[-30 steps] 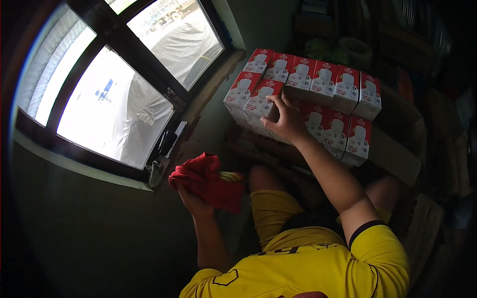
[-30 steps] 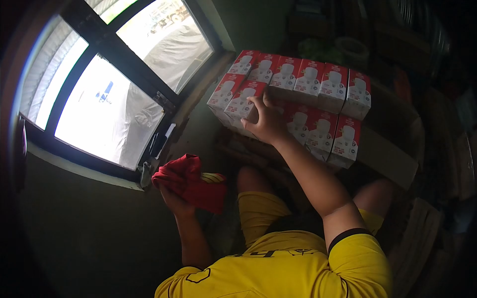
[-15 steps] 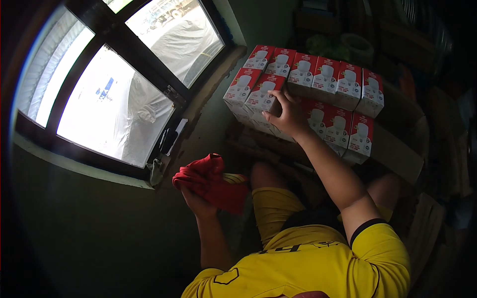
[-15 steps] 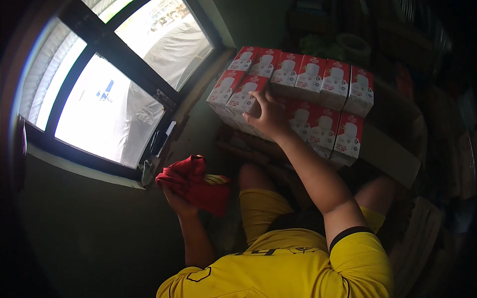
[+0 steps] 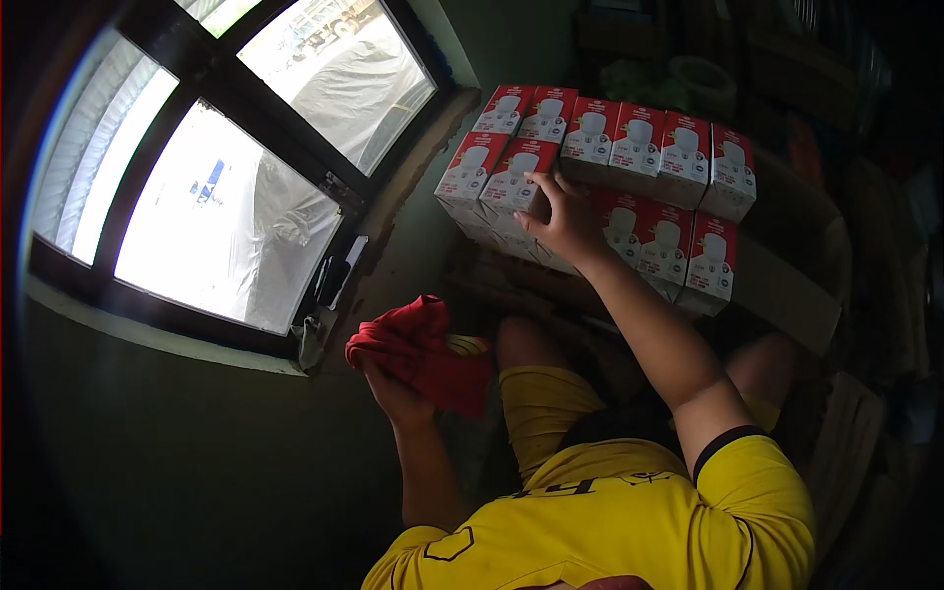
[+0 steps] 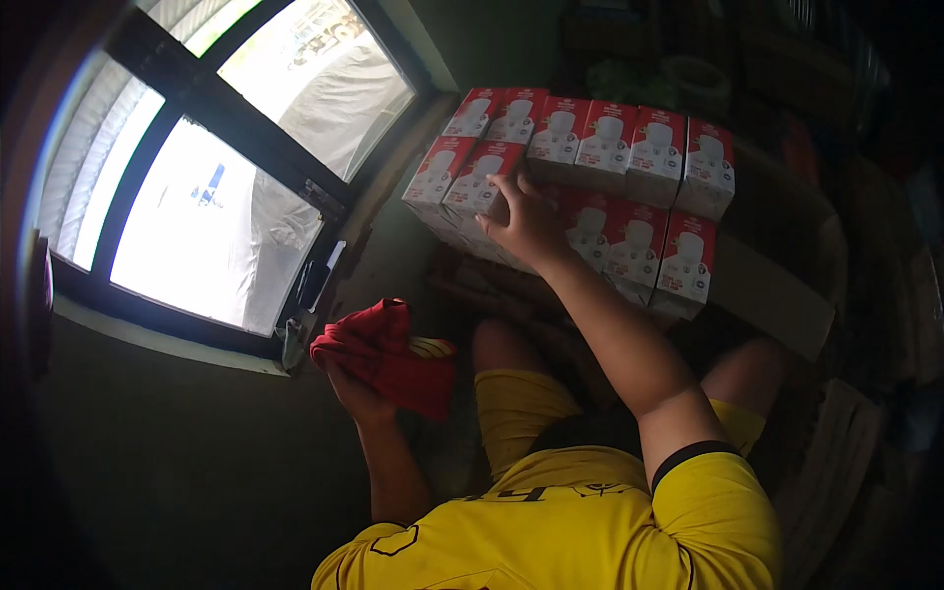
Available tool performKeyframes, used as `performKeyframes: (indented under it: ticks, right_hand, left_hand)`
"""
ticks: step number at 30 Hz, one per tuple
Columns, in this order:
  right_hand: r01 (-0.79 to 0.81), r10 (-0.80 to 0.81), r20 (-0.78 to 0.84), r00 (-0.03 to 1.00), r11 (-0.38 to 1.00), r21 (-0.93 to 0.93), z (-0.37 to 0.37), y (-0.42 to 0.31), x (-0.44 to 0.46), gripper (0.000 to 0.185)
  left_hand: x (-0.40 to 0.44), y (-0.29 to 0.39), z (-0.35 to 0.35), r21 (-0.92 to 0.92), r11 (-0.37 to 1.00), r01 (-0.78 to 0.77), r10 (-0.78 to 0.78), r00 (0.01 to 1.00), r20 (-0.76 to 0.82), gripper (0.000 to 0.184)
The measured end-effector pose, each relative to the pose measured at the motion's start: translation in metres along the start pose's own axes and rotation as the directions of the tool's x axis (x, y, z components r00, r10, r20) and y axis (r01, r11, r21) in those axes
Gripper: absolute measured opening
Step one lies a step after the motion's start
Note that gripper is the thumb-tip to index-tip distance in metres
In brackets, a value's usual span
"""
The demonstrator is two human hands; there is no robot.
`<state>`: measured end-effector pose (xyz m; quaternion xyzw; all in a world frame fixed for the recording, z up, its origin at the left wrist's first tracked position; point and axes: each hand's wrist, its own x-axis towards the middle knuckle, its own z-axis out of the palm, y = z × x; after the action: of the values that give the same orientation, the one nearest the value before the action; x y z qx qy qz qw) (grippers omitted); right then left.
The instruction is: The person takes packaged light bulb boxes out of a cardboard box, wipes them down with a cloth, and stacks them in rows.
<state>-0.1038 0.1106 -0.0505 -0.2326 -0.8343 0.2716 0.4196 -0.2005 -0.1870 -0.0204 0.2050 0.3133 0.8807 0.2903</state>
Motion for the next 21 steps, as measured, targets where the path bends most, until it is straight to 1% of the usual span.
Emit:
performKeyframes:
  ticks: [1,4,5,6,8,9,10,12,13,15,16,18,19,20,21]
  right_hand:
    - [-0.002,0.002,0.006,1.0,1.0,0.011,0.0,0.001,0.001,0.062]
    - [-0.038,0.039,-0.016,0.999,0.997,0.07,-0.005,-0.009,-0.005,0.064]
    - [-0.058,0.062,-0.033,0.998,0.994,0.091,-0.008,-0.017,-0.009,0.065]
    - [-0.028,0.031,-0.032,0.999,0.996,0.09,-0.013,-0.026,-0.016,0.075]
    - [0.001,-0.009,0.024,1.0,0.936,0.351,-0.013,-0.043,-0.041,0.084]
    - [-0.077,-0.034,0.161,0.986,0.77,0.633,-0.02,-0.058,-0.057,0.093]
    - [-0.14,-0.1,0.239,0.966,0.575,0.806,-0.017,-0.068,-0.077,0.102]
    - [0.097,-0.279,0.193,0.941,0.765,0.637,-0.031,-0.085,-0.109,0.108]
    - [-0.019,-0.212,0.265,0.941,0.748,0.664,-0.036,-0.087,-0.12,0.107]
    - [-0.246,-0.094,0.411,0.907,0.673,0.697,-0.044,-0.088,-0.135,0.105]
    - [-0.266,-0.049,0.429,0.902,0.721,0.64,-0.057,-0.084,-0.135,0.101]
    - [-0.295,0.026,0.462,0.887,0.801,0.521,-0.096,-0.065,-0.133,0.094]
    - [-0.163,0.0,0.289,0.957,0.827,0.538,-0.109,-0.053,-0.133,0.088]
    - [-0.029,-0.034,0.108,0.994,0.845,0.533,-0.12,-0.043,-0.133,0.082]
    - [-0.053,0.008,0.086,0.996,0.844,0.534,-0.138,-0.04,-0.131,0.077]
  left_hand:
    - [0.001,-0.001,0.005,0.04,0.999,-0.006,0.005,0.999,0.038,0.062]
    - [0.005,-0.01,-0.002,0.0,0.998,-0.06,0.059,0.992,0.116,0.063]
    - [0.005,-0.011,0.001,0.006,0.999,-0.051,0.05,0.991,0.127,0.063]
    - [0.005,-0.013,0.01,0.01,0.999,-0.039,0.037,0.989,0.141,0.064]
    - [0.006,-0.02,0.033,-0.021,1.0,0.022,-0.019,0.989,0.145,0.064]
    - [0.006,-0.023,0.047,-0.055,0.996,0.068,-0.06,0.989,0.134,0.064]
    - [0.005,-0.029,0.059,-0.089,0.99,0.114,-0.102,0.987,0.125,0.064]
    - [0.002,-0.047,0.08,-0.063,0.991,0.119,-0.11,0.985,0.133,0.064]
    - [0.002,-0.055,0.087,-0.047,0.992,0.115,-0.108,0.985,0.138,0.065]
    - [0.001,-0.065,0.075,0.051,0.993,0.102,-0.111,0.97,0.218,0.059]
    - [0.0,-0.066,0.065,0.1,0.991,0.085,-0.109,0.961,0.254,0.057]
    - [0.001,-0.054,0.049,0.28,0.951,0.131,-0.226,0.913,0.339,0.051]
    - [0.003,-0.046,0.042,0.37,0.919,0.138,-0.281,0.886,0.368,0.049]
    - [0.008,-0.038,0.036,0.481,0.86,0.169,-0.4,0.809,0.431,0.045]
    - [0.005,-0.025,0.072,0.626,0.748,0.221,-0.557,0.723,0.41,0.051]
